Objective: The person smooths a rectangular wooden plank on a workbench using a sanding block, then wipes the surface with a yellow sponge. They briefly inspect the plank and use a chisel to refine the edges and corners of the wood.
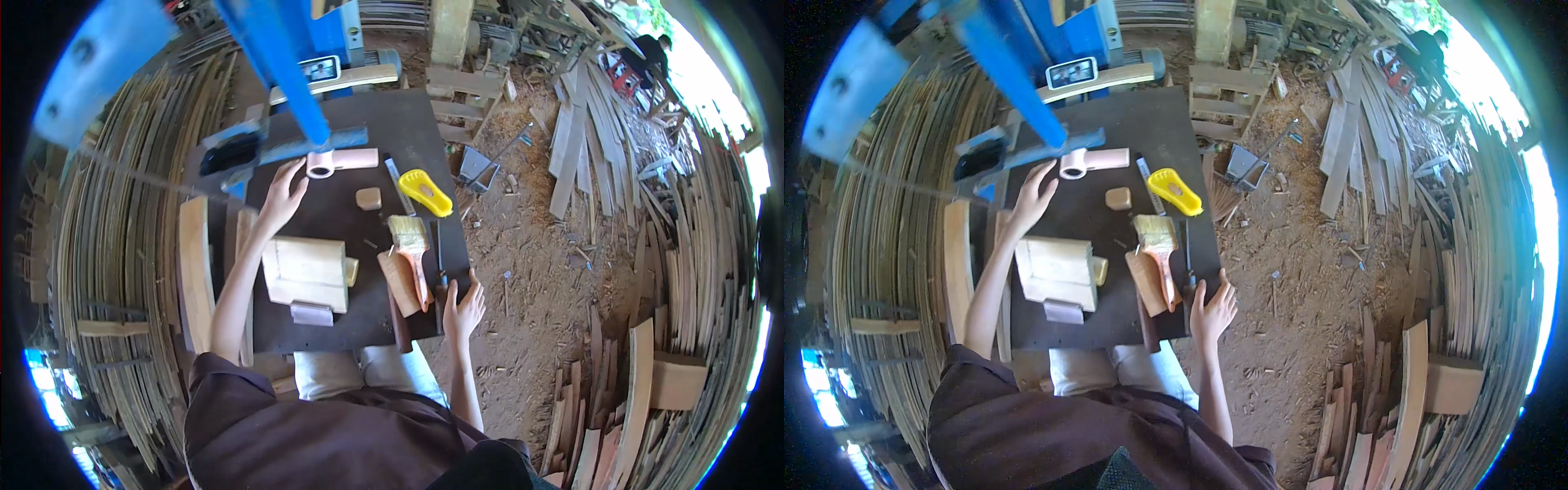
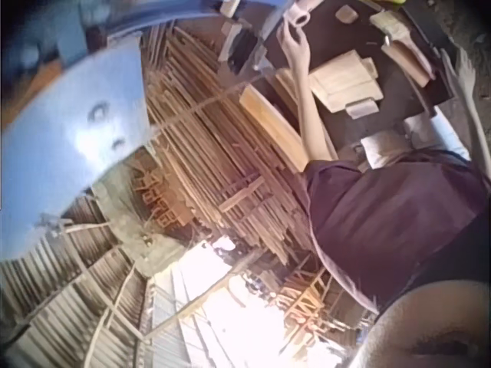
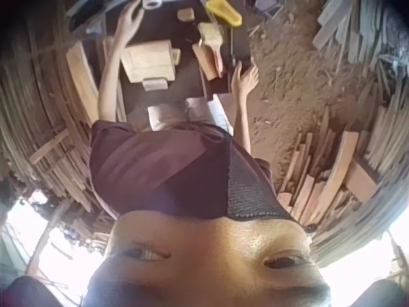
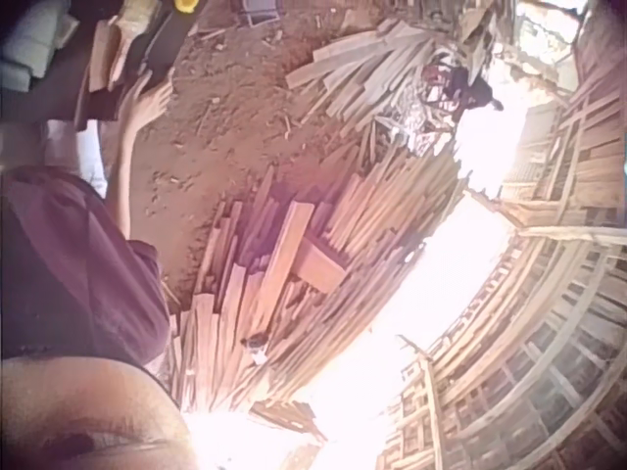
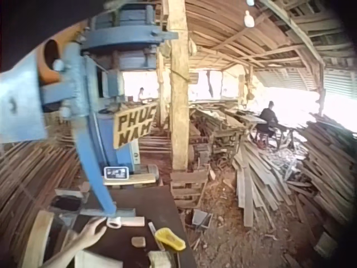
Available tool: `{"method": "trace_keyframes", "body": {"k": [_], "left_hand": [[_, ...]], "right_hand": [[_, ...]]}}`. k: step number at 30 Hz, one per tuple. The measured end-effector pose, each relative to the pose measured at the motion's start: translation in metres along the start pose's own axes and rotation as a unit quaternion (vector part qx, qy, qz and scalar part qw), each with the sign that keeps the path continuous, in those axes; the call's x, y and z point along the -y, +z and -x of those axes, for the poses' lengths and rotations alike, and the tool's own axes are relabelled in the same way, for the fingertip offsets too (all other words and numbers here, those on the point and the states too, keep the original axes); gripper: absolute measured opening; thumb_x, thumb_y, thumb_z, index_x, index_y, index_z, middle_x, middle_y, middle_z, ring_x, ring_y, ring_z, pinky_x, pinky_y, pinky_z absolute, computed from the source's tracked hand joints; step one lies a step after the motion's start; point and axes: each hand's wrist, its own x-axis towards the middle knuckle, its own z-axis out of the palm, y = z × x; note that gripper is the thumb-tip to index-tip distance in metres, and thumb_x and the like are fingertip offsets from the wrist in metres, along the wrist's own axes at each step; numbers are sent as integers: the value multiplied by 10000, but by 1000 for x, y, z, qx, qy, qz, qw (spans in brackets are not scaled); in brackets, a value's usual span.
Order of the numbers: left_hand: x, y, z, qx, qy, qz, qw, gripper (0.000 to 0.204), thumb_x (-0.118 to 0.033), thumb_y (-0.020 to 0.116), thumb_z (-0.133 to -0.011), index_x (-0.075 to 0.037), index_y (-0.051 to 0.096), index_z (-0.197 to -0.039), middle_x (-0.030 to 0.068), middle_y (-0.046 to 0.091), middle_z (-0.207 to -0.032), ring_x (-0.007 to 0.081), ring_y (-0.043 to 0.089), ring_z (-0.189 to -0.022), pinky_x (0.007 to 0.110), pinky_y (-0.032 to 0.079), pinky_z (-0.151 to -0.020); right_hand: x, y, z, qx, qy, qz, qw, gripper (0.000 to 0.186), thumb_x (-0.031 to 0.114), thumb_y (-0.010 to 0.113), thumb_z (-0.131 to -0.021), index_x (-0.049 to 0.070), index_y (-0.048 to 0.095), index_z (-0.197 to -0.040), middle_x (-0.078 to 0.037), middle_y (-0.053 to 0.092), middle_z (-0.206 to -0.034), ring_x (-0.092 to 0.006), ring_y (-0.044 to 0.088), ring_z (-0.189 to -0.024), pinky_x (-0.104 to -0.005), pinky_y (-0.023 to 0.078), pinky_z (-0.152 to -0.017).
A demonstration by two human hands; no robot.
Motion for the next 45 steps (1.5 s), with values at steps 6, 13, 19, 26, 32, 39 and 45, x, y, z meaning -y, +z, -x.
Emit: {"method": "trace_keyframes", "body": {"k": [6,13,19,26,32,39,45], "left_hand": [[-68,-51,161,-99,-146,-7,984,558,-289,578,-975,-9,412,-1428,221,453,-1406,369,419,-1330,444,324,-1122],[-106,0,283,-137,-172,71,973,744,-245,698,-900,-10,299,-1483,242,357,-1469,397,333,-1391,455,294,-1148],[-112,10,287,-168,-157,64,971,745,-185,827,-761,-79,434,-1384,247,257,-1502,443,344,-1371,494,413,-1079],[-117,14,281,-214,-143,8,966,671,-167,841,-724,-73,483,-1284,229,340,-1444,441,357,-1347,512,408,-1070],[-110,20,293,-215,-148,86,961,522,-82,811,-728,-74,519,-1161,141,588,-1004,346,588,-1000,435,495,-835],[-115,-10,279,-220,-40,129,966,219,-17,779,-777,-28,665,-964,109,637,-886,254,640,-794,356,522,-720],[-102,-24,259,-186,-168,52,967,262,-46,714,-832,-84,672,-1088,98,605,-1031,266,612,-927,385,494,-814]], "right_hand": [[-15,10,0,-9,-27,-18,999,537,425,563,-956,49,512,-1336,-192,590,-1233,-384,576,-1113,-485,443,-920],[5,-4,-7,-99,-189,-131,968,354,185,620,-955,13,585,-1262,-222,585,-1183,-341,550,-1129,-430,445,-978],[114,24,58,109,-297,-276,908,318,87,637,-932,8,576,-1234,-132,638,-983,-188,635,-783,-315,552,-672],[112,93,80,204,-221,-327,896,528,158,715,-881,50,386,-1279,-141,668,-759,-243,677,-664,-343,529,-584],[101,85,64,305,-185,-389,849,527,111,688,-920,68,415,-1369,-64,638,-829,-124,623,-737,-269,521,-660],[89,85,66,302,-195,-411,838,569,93,665,-931,97,395,-1432,-57,631,-846,-119,611,-752,-267,513,-675],[87,84,63,360,-138,-441,811,613,83,654,-944,97,349,-1476,-51,640,-912,-93,595,-807,-240,492,-725]]}}
